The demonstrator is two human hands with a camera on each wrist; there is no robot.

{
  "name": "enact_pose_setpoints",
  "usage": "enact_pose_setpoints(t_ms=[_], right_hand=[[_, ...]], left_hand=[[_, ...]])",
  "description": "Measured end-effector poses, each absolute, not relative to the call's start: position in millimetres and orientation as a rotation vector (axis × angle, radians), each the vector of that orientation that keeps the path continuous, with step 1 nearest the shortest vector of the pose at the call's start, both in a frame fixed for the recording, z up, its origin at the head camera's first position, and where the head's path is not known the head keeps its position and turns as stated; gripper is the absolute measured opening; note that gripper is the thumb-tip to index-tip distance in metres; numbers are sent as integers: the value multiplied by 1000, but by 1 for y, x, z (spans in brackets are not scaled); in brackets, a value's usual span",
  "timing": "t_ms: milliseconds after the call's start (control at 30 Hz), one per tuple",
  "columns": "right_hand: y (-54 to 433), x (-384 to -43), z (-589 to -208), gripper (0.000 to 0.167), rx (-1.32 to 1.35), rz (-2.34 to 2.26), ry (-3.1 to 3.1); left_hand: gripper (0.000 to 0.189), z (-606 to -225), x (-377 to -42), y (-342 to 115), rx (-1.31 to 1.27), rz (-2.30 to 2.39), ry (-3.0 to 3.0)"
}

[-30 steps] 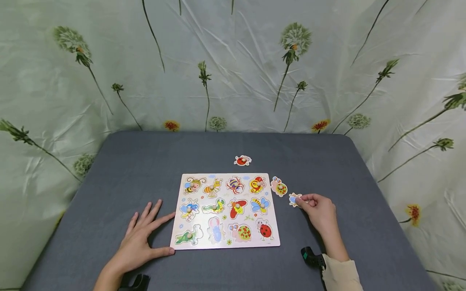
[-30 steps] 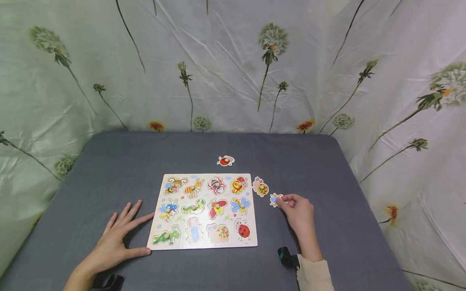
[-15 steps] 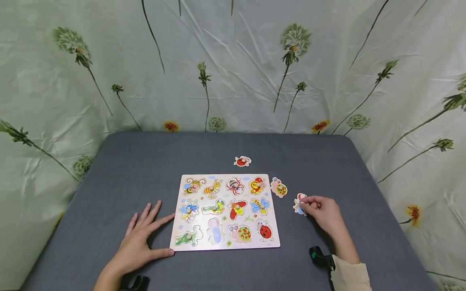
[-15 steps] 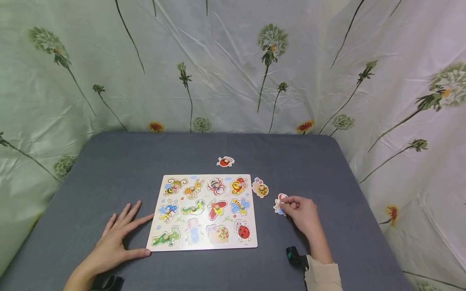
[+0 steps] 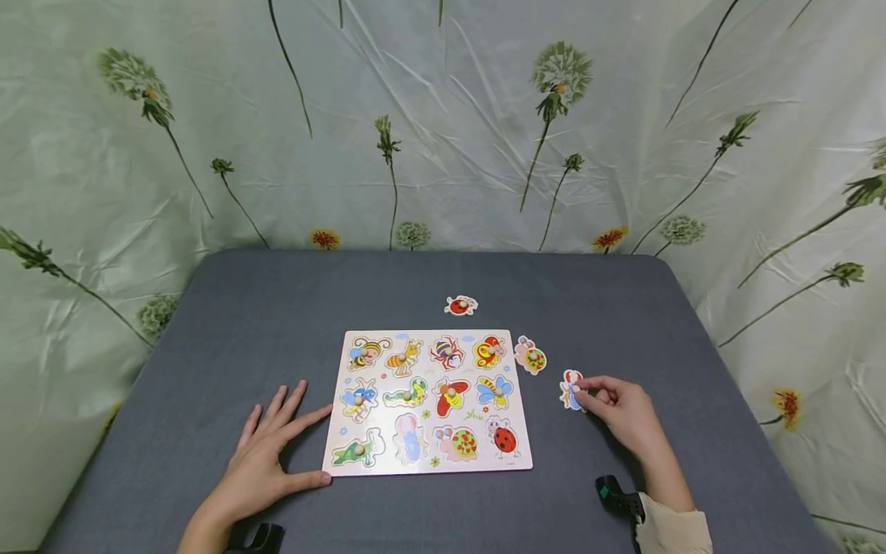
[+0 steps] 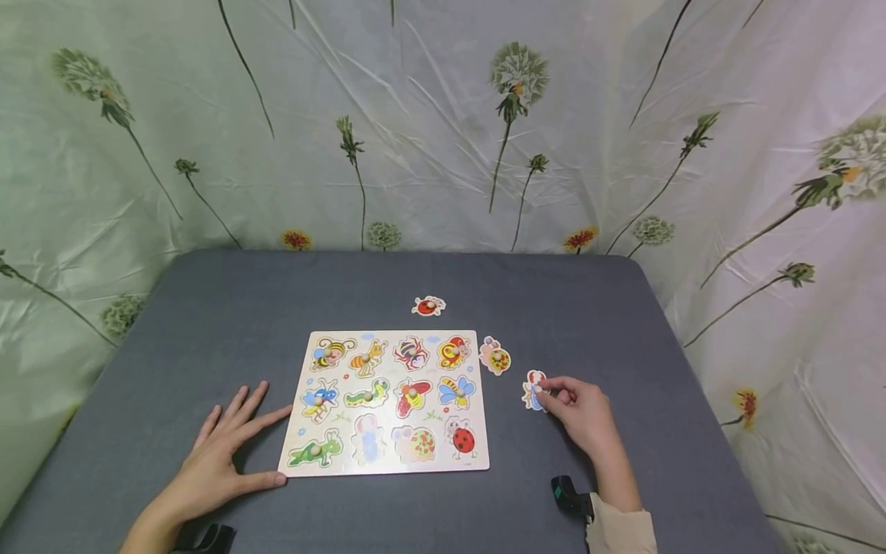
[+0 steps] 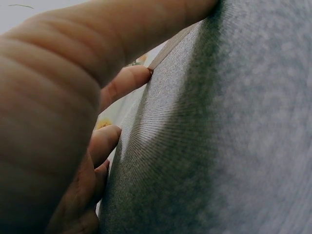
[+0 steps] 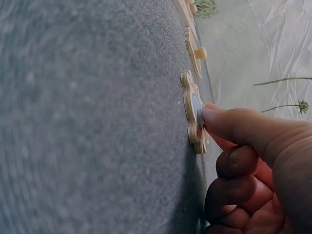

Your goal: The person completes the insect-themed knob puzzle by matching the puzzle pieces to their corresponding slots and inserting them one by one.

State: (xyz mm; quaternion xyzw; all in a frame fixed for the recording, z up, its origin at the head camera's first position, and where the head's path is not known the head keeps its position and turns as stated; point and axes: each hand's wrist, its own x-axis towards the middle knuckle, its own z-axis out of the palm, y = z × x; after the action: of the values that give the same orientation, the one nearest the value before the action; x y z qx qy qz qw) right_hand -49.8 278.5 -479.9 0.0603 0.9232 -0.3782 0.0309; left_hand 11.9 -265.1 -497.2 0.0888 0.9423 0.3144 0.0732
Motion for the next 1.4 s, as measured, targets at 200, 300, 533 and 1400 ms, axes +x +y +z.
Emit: enact_pose_setpoints(t_ms=[200,300,533,1400], right_hand=[[277,-49,-480,27,155,-1176,2861],[276,-49,-480,27,151,-1179,2862],[274,-48,-481,24,145,-1170,2861],[250,-46,-464,25,57,-1362,2711]], left_hand=[[98,-497,12,-265,261,946,2825],[98,-497,12,-265,265,945,2829],[99,-496,13,-263,264,953,2829],[100,-494,13,-263,270,954,2845]])
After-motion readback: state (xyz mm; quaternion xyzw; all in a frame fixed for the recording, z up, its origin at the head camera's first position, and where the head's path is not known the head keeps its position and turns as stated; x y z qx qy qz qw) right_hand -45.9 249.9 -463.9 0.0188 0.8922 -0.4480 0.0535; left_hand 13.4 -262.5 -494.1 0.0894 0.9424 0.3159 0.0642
